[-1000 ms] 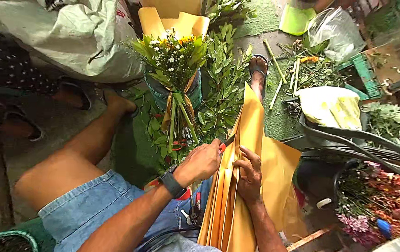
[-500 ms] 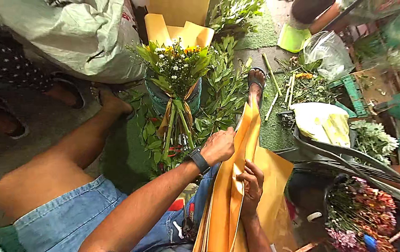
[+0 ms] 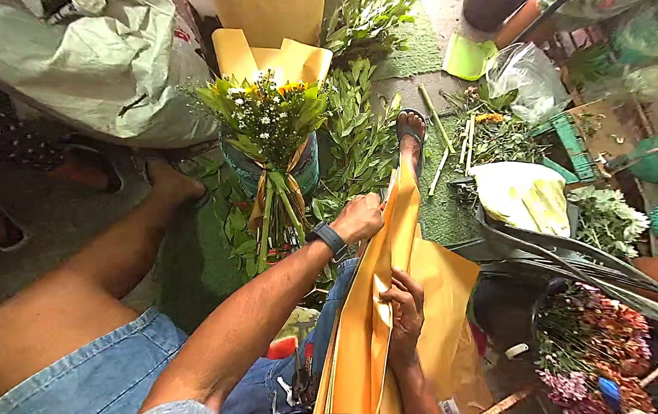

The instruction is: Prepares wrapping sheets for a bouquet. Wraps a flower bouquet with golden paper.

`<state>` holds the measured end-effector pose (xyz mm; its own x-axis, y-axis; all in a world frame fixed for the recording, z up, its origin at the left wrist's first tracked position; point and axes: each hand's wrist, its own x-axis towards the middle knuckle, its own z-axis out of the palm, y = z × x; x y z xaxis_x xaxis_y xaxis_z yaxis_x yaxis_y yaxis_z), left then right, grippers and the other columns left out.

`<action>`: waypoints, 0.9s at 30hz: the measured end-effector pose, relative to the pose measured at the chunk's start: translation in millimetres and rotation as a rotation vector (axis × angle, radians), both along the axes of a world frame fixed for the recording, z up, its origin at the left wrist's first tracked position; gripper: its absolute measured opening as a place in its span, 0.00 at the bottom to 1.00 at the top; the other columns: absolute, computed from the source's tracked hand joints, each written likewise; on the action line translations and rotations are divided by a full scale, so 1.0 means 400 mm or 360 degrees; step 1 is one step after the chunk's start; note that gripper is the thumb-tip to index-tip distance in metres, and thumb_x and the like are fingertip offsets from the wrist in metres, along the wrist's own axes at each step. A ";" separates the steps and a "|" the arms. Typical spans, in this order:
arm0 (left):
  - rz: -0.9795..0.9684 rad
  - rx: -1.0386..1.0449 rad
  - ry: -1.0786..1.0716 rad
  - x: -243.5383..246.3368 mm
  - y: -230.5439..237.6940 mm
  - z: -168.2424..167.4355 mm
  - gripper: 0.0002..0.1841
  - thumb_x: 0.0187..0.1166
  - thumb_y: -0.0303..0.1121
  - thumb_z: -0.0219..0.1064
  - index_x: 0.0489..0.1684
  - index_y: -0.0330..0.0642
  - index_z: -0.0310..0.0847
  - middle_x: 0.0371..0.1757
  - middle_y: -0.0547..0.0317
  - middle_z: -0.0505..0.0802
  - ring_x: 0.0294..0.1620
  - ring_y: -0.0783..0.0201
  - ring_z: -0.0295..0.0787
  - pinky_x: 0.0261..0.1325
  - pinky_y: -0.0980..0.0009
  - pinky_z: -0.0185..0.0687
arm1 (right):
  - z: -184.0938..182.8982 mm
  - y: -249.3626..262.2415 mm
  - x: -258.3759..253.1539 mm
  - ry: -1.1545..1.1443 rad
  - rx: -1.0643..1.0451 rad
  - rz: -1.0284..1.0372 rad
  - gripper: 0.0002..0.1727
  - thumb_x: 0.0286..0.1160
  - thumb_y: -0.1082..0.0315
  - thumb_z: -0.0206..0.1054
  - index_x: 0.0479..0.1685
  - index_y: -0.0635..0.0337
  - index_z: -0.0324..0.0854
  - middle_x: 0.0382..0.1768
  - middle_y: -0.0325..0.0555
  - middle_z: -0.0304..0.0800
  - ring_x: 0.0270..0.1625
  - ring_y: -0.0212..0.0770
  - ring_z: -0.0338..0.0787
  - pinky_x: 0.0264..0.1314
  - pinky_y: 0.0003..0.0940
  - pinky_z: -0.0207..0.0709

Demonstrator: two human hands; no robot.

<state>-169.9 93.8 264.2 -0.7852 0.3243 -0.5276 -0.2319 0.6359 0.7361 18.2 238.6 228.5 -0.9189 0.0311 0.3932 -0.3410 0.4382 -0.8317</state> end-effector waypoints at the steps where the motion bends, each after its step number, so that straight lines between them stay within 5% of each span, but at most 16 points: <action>1: 0.0000 0.0000 0.0014 -0.007 0.003 0.002 0.13 0.84 0.36 0.61 0.53 0.36 0.83 0.40 0.39 0.91 0.38 0.44 0.91 0.41 0.44 0.86 | -0.001 0.000 0.000 0.0002 0.0002 -0.0002 0.07 0.82 0.59 0.64 0.38 0.48 0.81 0.68 0.42 0.82 0.74 0.42 0.83 0.76 0.37 0.81; 10: -0.0021 -0.0018 0.0111 -0.122 0.034 -0.054 0.14 0.80 0.37 0.62 0.50 0.36 0.84 0.46 0.40 0.91 0.50 0.42 0.90 0.50 0.38 0.83 | -0.001 0.005 -0.004 0.0013 -0.0009 -0.0040 0.06 0.83 0.60 0.64 0.38 0.47 0.82 0.67 0.40 0.83 0.73 0.40 0.83 0.75 0.36 0.82; 18: -0.0222 -0.0041 0.0114 -0.081 0.034 -0.006 0.08 0.77 0.35 0.65 0.39 0.38 0.84 0.35 0.44 0.90 0.39 0.44 0.90 0.39 0.42 0.82 | -0.005 0.014 -0.005 0.0004 -0.0112 -0.0058 0.06 0.83 0.59 0.65 0.40 0.46 0.83 0.68 0.37 0.83 0.73 0.39 0.83 0.74 0.35 0.82; 27: -0.0447 -0.0310 0.0461 0.057 0.046 0.083 0.14 0.87 0.36 0.52 0.56 0.41 0.80 0.41 0.45 0.91 0.47 0.42 0.91 0.43 0.42 0.84 | -0.008 0.021 -0.010 0.0083 -0.0198 -0.0134 0.06 0.85 0.57 0.64 0.40 0.42 0.83 0.69 0.30 0.83 0.75 0.36 0.82 0.74 0.33 0.81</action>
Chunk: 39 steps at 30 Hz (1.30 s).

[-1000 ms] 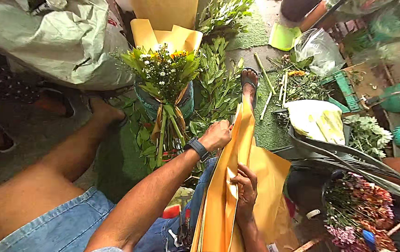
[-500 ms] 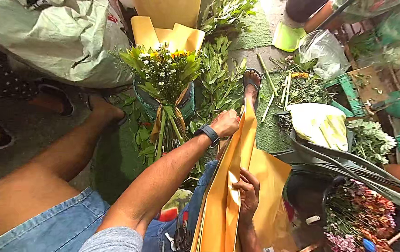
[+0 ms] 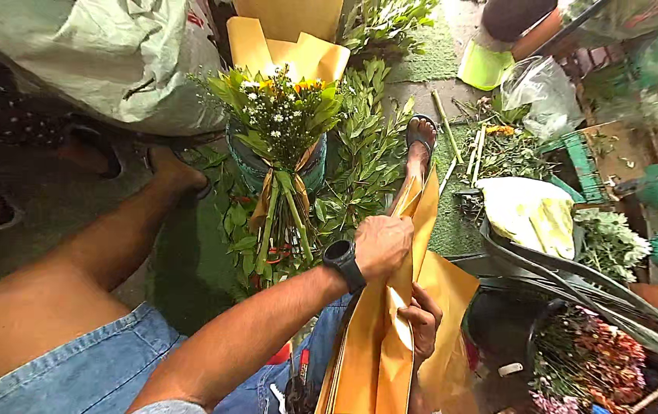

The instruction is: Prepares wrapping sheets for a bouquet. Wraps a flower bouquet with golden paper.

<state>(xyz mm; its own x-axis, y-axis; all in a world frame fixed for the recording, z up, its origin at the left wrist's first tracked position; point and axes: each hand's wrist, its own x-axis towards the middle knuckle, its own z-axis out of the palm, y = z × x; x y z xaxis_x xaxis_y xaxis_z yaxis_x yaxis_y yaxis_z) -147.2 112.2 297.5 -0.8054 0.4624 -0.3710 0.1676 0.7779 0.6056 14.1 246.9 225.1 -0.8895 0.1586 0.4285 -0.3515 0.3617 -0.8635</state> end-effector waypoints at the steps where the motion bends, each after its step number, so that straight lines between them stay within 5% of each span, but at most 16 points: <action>1: -0.0006 -0.0026 -0.0018 0.009 0.004 0.009 0.14 0.87 0.35 0.51 0.58 0.41 0.79 0.42 0.44 0.91 0.48 0.41 0.91 0.44 0.42 0.84 | -0.001 0.001 0.000 0.0007 -0.0011 -0.0012 0.06 0.84 0.57 0.65 0.40 0.42 0.83 0.69 0.30 0.83 0.75 0.36 0.82 0.74 0.32 0.81; 16: 0.0069 0.0101 -0.0137 -0.088 0.036 -0.015 0.14 0.83 0.35 0.58 0.58 0.36 0.80 0.49 0.41 0.90 0.55 0.42 0.89 0.50 0.41 0.83 | -0.008 0.037 -0.010 0.0070 -0.0281 -0.0007 0.04 0.80 0.64 0.65 0.37 0.41 0.82 0.68 0.26 0.86 0.76 0.32 0.81 0.75 0.28 0.78; 20: 0.0178 0.0213 -0.0087 -0.146 0.060 -0.051 0.12 0.82 0.35 0.61 0.52 0.37 0.83 0.45 0.42 0.91 0.50 0.43 0.90 0.47 0.41 0.84 | 0.079 0.003 0.017 -0.0164 -0.0394 -0.0013 0.03 0.76 0.73 0.64 0.35 0.58 0.76 0.70 0.44 0.80 0.81 0.38 0.74 0.80 0.30 0.73; 24: 0.0370 0.0398 -0.0055 -0.176 0.075 -0.069 0.11 0.80 0.34 0.62 0.50 0.37 0.82 0.40 0.41 0.91 0.44 0.41 0.91 0.42 0.39 0.85 | -0.009 0.044 -0.006 0.0099 -0.0251 -0.0014 0.02 0.82 0.62 0.65 0.42 0.40 0.82 0.70 0.25 0.84 0.78 0.31 0.80 0.76 0.27 0.76; 27: 0.0483 0.0545 -0.0151 -0.183 0.079 -0.085 0.13 0.81 0.33 0.62 0.56 0.37 0.81 0.41 0.38 0.91 0.43 0.39 0.91 0.41 0.38 0.85 | -0.007 0.037 -0.003 0.0065 -0.0315 -0.0051 0.03 0.83 0.61 0.65 0.40 0.40 0.81 0.69 0.25 0.84 0.77 0.32 0.80 0.76 0.28 0.77; 32: 0.0590 0.0838 -0.0697 -0.124 0.051 -0.081 0.19 0.85 0.34 0.60 0.70 0.36 0.72 0.44 0.40 0.89 0.35 0.50 0.90 0.41 0.51 0.88 | -0.025 0.044 -0.005 0.0089 -0.0420 0.0011 0.04 0.82 0.65 0.65 0.42 0.43 0.83 0.72 0.30 0.83 0.79 0.34 0.79 0.79 0.29 0.75; 35: 0.0757 0.1105 -0.0973 -0.025 0.023 -0.062 0.21 0.85 0.32 0.60 0.74 0.36 0.67 0.41 0.48 0.90 0.31 0.59 0.90 0.37 0.62 0.89 | 0.000 0.029 -0.007 -0.0057 -0.0322 -0.0065 0.06 0.79 0.68 0.67 0.38 0.42 0.83 0.72 0.23 0.82 0.78 0.29 0.78 0.77 0.27 0.76; 39: 0.0918 0.1384 -0.1025 0.112 -0.002 -0.045 0.21 0.83 0.32 0.60 0.73 0.37 0.66 0.44 0.51 0.93 0.36 0.60 0.92 0.41 0.63 0.89 | 0.024 -0.019 -0.016 -0.0198 -0.0301 -0.0194 0.17 0.72 0.73 0.66 0.56 0.46 0.88 0.71 0.32 0.83 0.75 0.30 0.80 0.77 0.31 0.76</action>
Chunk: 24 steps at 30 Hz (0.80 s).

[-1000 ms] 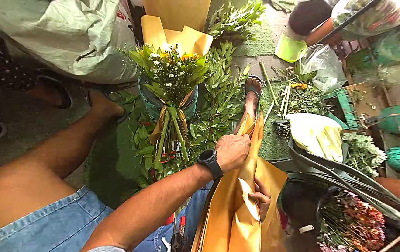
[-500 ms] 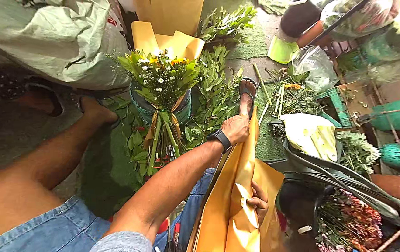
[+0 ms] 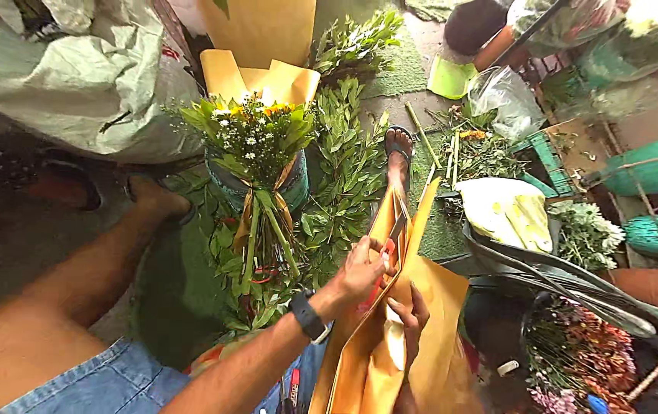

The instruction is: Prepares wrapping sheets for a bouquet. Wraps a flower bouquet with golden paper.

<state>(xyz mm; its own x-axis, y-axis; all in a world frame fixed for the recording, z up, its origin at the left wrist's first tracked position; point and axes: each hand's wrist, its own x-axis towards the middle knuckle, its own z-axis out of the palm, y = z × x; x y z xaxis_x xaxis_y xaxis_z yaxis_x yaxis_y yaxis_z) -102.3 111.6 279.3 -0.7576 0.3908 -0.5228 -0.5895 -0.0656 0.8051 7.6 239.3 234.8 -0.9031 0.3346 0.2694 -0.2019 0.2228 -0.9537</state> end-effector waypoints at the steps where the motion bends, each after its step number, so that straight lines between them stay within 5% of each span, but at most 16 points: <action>1: 0.0054 0.0002 0.0021 0.029 -0.003 0.002 0.21 0.83 0.32 0.59 0.73 0.38 0.65 0.43 0.52 0.93 0.37 0.61 0.92 0.42 0.64 0.89 | 0.004 -0.004 0.006 0.0001 0.0142 0.0085 0.17 0.78 0.70 0.66 0.62 0.39 0.85 0.77 0.33 0.76 0.81 0.32 0.74 0.83 0.35 0.71; 3: 0.0145 -0.0034 0.0081 0.071 -0.010 0.002 0.21 0.84 0.33 0.58 0.73 0.39 0.66 0.42 0.55 0.91 0.39 0.63 0.90 0.45 0.63 0.87 | -0.006 -0.001 0.014 0.0077 0.0453 0.0161 0.16 0.83 0.62 0.64 0.64 0.29 0.82 0.83 0.35 0.67 0.87 0.37 0.65 0.88 0.37 0.64; 6: 0.0197 -0.0079 0.0120 0.102 -0.019 -0.003 0.21 0.83 0.34 0.59 0.73 0.40 0.66 0.42 0.56 0.91 0.40 0.63 0.90 0.46 0.63 0.87 | -0.017 0.001 0.014 0.0112 0.0508 0.0144 0.12 0.82 0.58 0.65 0.60 0.33 0.83 0.83 0.39 0.67 0.87 0.40 0.65 0.88 0.39 0.65; 10: 0.0196 -0.0141 0.0107 0.119 -0.024 0.002 0.20 0.84 0.33 0.58 0.73 0.41 0.66 0.42 0.56 0.91 0.39 0.63 0.90 0.45 0.63 0.87 | -0.024 -0.006 0.007 0.0122 0.0597 0.0171 0.19 0.80 0.58 0.66 0.69 0.30 0.82 0.86 0.45 0.61 0.87 0.43 0.65 0.87 0.40 0.68; 15: 0.0297 -0.0147 0.0063 0.121 -0.022 -0.010 0.20 0.83 0.30 0.59 0.73 0.41 0.67 0.42 0.54 0.92 0.39 0.62 0.91 0.45 0.62 0.87 | -0.023 -0.004 0.012 -0.0030 0.0527 0.0090 0.09 0.80 0.63 0.64 0.49 0.51 0.88 0.76 0.54 0.74 0.81 0.43 0.72 0.83 0.36 0.71; 19: 0.0283 -0.0382 0.0078 0.102 -0.013 -0.023 0.25 0.75 0.31 0.68 0.72 0.38 0.70 0.48 0.49 0.89 0.40 0.58 0.88 0.44 0.58 0.87 | -0.025 0.008 0.010 -0.0088 0.0391 0.0085 0.12 0.79 0.65 0.63 0.53 0.60 0.88 0.72 0.58 0.79 0.80 0.45 0.75 0.83 0.36 0.70; 24: 0.0220 -0.0849 0.0329 0.014 -0.012 -0.025 0.26 0.76 0.41 0.72 0.69 0.36 0.75 0.55 0.45 0.88 0.55 0.53 0.87 0.62 0.54 0.83 | -0.029 0.027 0.002 -0.0130 -0.0137 0.0107 0.14 0.77 0.74 0.60 0.56 0.70 0.83 0.72 0.59 0.80 0.76 0.47 0.81 0.74 0.36 0.82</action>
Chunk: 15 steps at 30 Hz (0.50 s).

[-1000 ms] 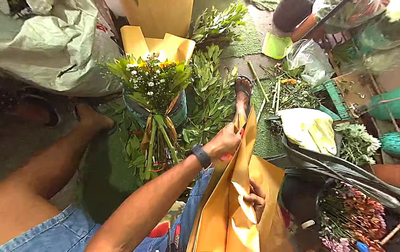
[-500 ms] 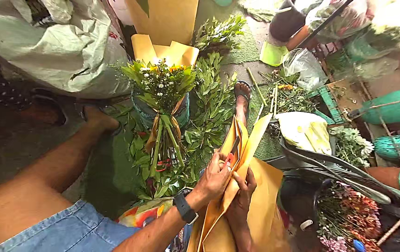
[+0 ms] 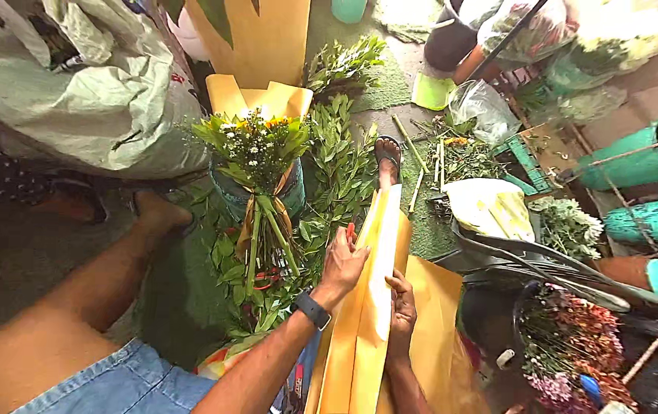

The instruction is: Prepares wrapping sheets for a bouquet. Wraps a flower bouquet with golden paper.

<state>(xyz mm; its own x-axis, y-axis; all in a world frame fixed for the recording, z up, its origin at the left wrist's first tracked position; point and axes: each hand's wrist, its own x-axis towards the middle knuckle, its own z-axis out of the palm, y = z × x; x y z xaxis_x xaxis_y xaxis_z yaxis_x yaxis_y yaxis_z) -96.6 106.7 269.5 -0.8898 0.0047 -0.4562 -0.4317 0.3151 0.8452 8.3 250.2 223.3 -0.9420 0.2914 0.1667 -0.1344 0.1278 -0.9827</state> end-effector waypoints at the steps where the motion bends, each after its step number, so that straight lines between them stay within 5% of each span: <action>1: -0.0041 -0.0067 0.0001 -0.017 0.000 -0.011 0.28 0.74 0.40 0.74 0.70 0.35 0.75 0.59 0.42 0.86 0.60 0.50 0.85 0.67 0.52 0.81 | -0.002 0.005 -0.001 -0.0007 -0.0038 0.0013 0.14 0.78 0.75 0.57 0.55 0.71 0.81 0.73 0.60 0.80 0.76 0.48 0.81 0.73 0.36 0.82; 5: -0.0037 0.0181 -0.0123 -0.029 0.007 -0.083 0.25 0.69 0.28 0.74 0.66 0.33 0.76 0.54 0.41 0.88 0.54 0.50 0.88 0.59 0.50 0.85 | -0.034 0.036 0.005 -0.0083 0.0088 -0.0041 0.12 0.78 0.76 0.57 0.54 0.72 0.81 0.71 0.60 0.82 0.72 0.48 0.84 0.72 0.37 0.83; 9: -0.0102 0.0497 -0.0340 0.013 0.022 -0.097 0.16 0.69 0.29 0.77 0.52 0.32 0.84 0.40 0.46 0.93 0.39 0.55 0.94 0.47 0.55 0.92 | -0.083 0.087 0.047 -0.0422 0.0303 -0.0118 0.17 0.81 0.70 0.58 0.62 0.68 0.83 0.71 0.55 0.84 0.73 0.42 0.84 0.75 0.35 0.80; 15: -0.0112 0.0375 -0.0213 0.064 0.036 -0.082 0.12 0.69 0.26 0.74 0.48 0.34 0.86 0.37 0.51 0.93 0.37 0.59 0.92 0.44 0.57 0.90 | -0.100 0.140 0.093 -0.0752 -0.0474 -0.0080 0.20 0.93 0.66 0.46 0.65 0.71 0.77 0.53 0.45 0.90 0.54 0.25 0.88 0.61 0.23 0.82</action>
<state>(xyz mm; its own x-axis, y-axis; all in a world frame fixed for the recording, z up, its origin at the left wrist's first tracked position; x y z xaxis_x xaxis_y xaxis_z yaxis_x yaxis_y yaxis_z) -70.9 121.0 236.6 -0.8154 0.1842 -0.5488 -0.5285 0.1500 0.8356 45.6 306.2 183.2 -0.8780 0.3075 -0.3667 0.3287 -0.1695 -0.9291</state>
